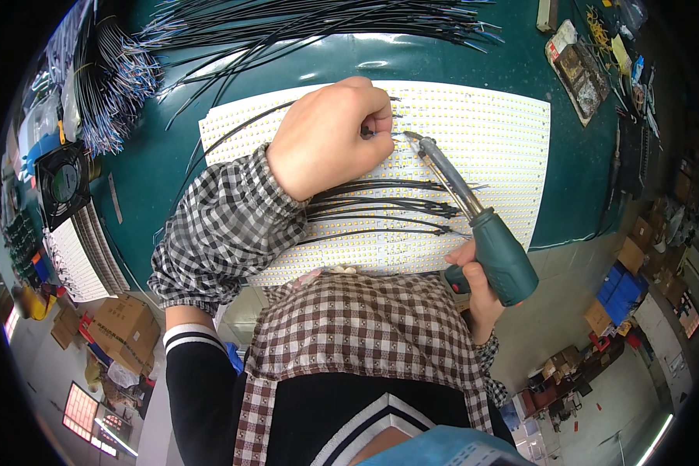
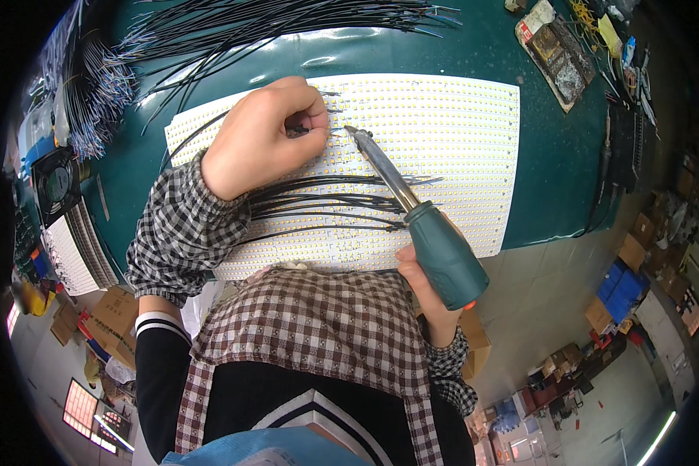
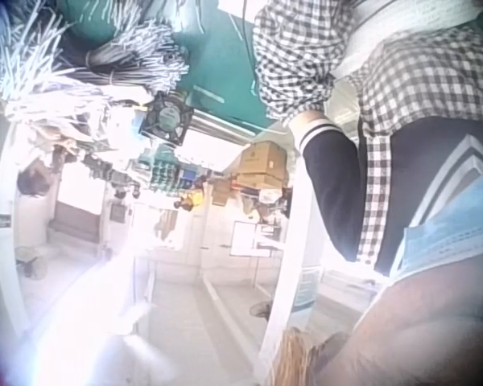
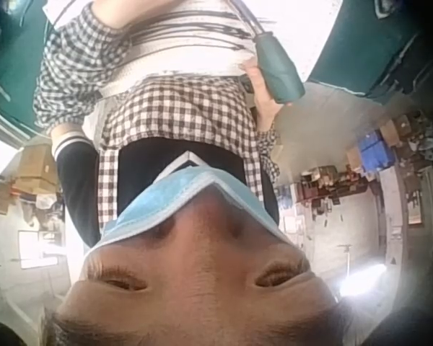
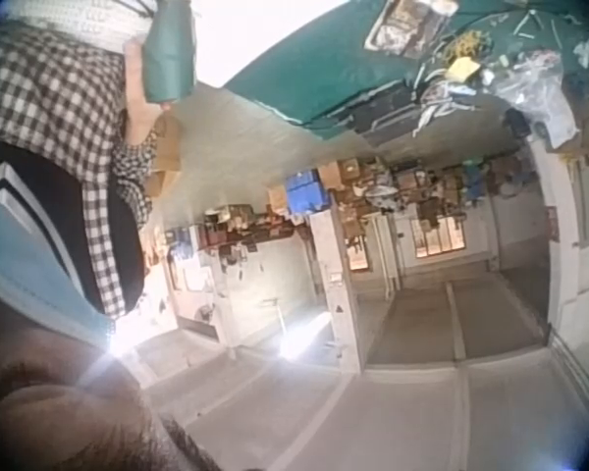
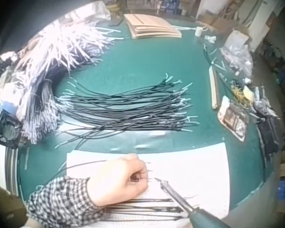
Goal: The person assembles electrical components by soldering electrical wires onto LED light strips with a soldering iron.
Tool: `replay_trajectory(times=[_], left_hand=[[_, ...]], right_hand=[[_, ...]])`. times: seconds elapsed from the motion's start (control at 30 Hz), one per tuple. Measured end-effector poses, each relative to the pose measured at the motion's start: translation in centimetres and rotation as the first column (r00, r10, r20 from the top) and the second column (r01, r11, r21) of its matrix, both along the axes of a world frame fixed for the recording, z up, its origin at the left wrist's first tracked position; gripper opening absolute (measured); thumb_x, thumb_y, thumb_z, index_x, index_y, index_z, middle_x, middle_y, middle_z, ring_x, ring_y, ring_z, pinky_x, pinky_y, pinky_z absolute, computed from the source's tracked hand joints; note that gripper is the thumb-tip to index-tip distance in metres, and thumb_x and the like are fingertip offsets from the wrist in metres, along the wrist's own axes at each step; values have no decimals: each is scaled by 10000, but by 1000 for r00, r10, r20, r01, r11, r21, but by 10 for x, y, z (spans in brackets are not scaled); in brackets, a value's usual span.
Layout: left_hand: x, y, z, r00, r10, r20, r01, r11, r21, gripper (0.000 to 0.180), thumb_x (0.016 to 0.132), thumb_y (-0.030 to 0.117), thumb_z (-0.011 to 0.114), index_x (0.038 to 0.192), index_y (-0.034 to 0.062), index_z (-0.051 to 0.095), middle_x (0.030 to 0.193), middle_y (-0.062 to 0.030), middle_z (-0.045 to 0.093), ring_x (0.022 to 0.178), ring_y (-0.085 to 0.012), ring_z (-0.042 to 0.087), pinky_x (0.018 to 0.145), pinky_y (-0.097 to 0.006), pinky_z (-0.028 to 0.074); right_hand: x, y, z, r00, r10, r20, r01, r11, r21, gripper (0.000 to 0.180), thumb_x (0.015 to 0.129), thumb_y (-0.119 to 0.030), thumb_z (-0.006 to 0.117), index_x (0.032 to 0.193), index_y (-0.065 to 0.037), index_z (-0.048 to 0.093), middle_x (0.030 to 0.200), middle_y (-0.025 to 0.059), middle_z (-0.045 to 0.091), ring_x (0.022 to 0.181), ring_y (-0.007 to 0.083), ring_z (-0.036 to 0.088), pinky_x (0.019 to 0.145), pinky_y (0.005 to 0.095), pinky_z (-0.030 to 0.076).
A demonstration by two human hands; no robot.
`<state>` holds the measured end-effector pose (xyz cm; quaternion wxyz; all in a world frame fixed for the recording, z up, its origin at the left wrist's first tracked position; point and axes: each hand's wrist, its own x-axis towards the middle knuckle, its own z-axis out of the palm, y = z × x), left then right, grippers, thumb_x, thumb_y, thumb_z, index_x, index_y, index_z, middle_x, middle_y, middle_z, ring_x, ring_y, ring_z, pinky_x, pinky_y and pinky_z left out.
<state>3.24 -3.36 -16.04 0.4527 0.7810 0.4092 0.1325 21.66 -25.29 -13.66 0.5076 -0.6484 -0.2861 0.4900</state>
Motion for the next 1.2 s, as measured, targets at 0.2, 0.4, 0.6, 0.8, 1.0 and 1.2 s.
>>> replay_trajectory(times=[0.2, 0.4, 0.6, 0.8, 1.0, 1.2], left_hand=[[-1, 0, -1, 1000, 3, 5, -3, 1000, 2, 113, 729, 144, 646, 745, 32, 637, 808, -130, 628, 736, -324, 624, 668, -404, 495], [0, -1, -3, 1000, 4, 11, -4, 1000, 3, 114, 734, 148, 642, 752, 36, 640, 801, -130, 626, 730, -325, 623, 663, -410, 495], [0, -19, 13, 999, 6, -35, 7, 937, 348, 133, 764, 106, 683, 868, 39, 632, 879, -112, 617, 792, -292, 610, 685, -375, 481], [-6, -47, 9, 986, -165, -32, 168, 947, 272, 112, 812, 60, 669, 860, 25, 575, 834, -125, 559, 789, -326, 566, 686, -394, 463], [-6, -51, 9, 993, -114, -39, 120, 963, 241, 96, 846, 72, 639, 854, 17, 561, 836, -126, 567, 772, -323, 576, 671, -387, 465], [-9, -52, 9, 996, -90, 24, 86, 987, 134, 91, 852, 59, 648, 903, 14, 587, 868, -130, 619, 765, -286, 635, 658, -344, 511]], right_hand=[[0, 9, 9, 995, 77, 59, -77, 997, 3, 376, 899, -322, 665, 921, 42, 571, 872, 146, 578, 820, 241, 606, 762, 376, 550], [-1, 7, 8, 999, 14, 51, -14, 1000, 10, 432, 894, -378, 663, 917, 41, 561, 864, 145, 569, 812, 233, 599, 749, 363, 550], [6, 5, 10, 991, -83, 104, 73, 992, 99, 467, 937, -411, 597, 967, 51, 533, 879, 139, 546, 803, 225, 579, 692, 340, 555], [13, -1, 2, 959, -281, -33, 281, 934, 221, 436, 899, -348, 650, 966, 71, 554, 863, 150, 577, 778, 239, 612, 659, 352, 578], [12, -10, -4, 973, -227, 43, 201, 926, 320, 486, 975, -369, 535, 1160, 76, 472, 874, 128, 553, 806, 221, 581, 601, 314, 569], [12, -12, -4, 978, -206, 46, 178, 923, 342, 452, 976, -372, 532, 1095, 60, 483, 876, 134, 557, 807, 225, 584, 594, 313, 573]])
